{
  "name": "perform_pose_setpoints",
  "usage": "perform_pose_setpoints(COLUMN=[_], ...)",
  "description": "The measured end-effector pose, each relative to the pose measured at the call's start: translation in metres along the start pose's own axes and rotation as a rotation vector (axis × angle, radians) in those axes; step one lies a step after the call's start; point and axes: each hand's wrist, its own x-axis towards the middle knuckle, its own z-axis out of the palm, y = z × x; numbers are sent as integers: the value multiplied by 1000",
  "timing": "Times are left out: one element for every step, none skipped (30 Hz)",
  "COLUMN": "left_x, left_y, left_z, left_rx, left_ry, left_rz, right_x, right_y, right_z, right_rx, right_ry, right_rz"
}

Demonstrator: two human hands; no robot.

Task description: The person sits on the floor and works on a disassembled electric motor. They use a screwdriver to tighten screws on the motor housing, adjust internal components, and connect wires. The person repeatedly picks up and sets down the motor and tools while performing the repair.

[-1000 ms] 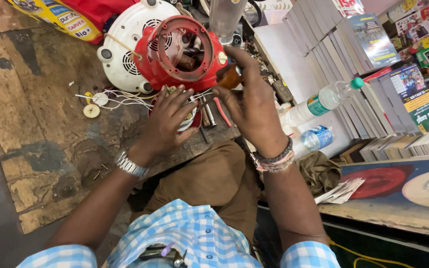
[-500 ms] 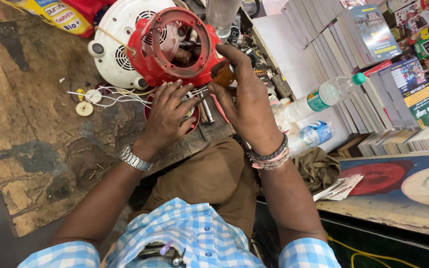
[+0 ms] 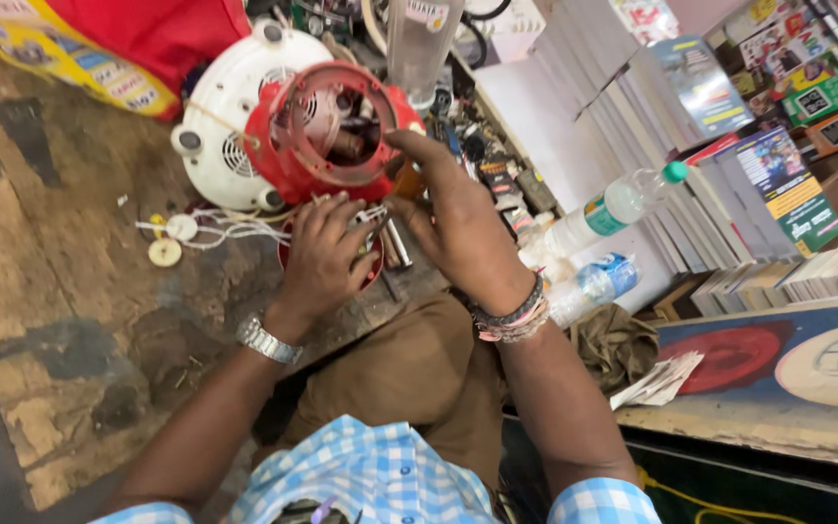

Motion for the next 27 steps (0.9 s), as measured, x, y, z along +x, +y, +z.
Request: perform_pose_setpoints(left_x=[3,6,9,12,14,15,16,17,17,18,18,18,19,19,20,20,20,20,20,20,19,19,20,20,21,21,21], left_y=[2,4,4,4,4,4,4,4,3,3,4,4,5,5,5,6,7,8,8,9,9,10,10,11,11,12,12], left_z=[-1,-2,-3,-4,-5,-5,-5,-5,-4,-2,0,2,4,6,8,10,11,12,13,13,13,13,13,13,13,13,13], left_rx=[18,35,38,42,45,47,48,50,60,70,78,96,115,135,144,153,159,162,167,173,169,165,161,172,184,196,197], left_ry=[6,10,-10,-29,-51,-57,-64,-68,-69,-74,-83,-79,-72,-63,-55,-48,-43,-33,-19,-9,-13,-15,-14,-14,-14,-15,-12], left_rz=[-7,-16,-19,-23,-27,-38,-48,-56,-67,-77,-87,-85,-84,-83,-88,-94,-99,-96,-95,-99,-104,-106,-105,-104,-103,-104,-105], right_x=[2,4,6,8,9,11,13,15,17,20,23,24,25,26,26,27,26,26,25,25,24,21,19,17,15,14,13], right_y=[-1,-3,-4,-6,-8,-9,-9,-8,-7,-5,-4,-5,-7,-9,-11,-11,-12,-10,-6,-1,5,7,10,12,12,13,12], right_z=[0,1,2,3,3,2,0,-4,-9,-13,-18,-19,-20,-18,-17,-16,-13,-13,-13,-15,-17,-15,-14,-11,-10,-9,-9], right_rx=[37,76,118,-25,-167,-309,-239,-170,-101,31,164,296,128,-40,-207,-239,-272,-305,-139,35,213,160,105,47,-91,-227,-362], right_ry=[-21,-46,-74,-114,-155,-196,-120,-44,32,-49,-129,-209,-201,-194,-188,-161,-135,-110,-100,-95,-92,-74,-56,-39,-87,-135,-186], right_rz=[58,117,175,234,295,358,222,82,-61,-52,-39,-24,62,147,233,213,196,177,78,-20,-115,-66,-20,24,103,183,263])
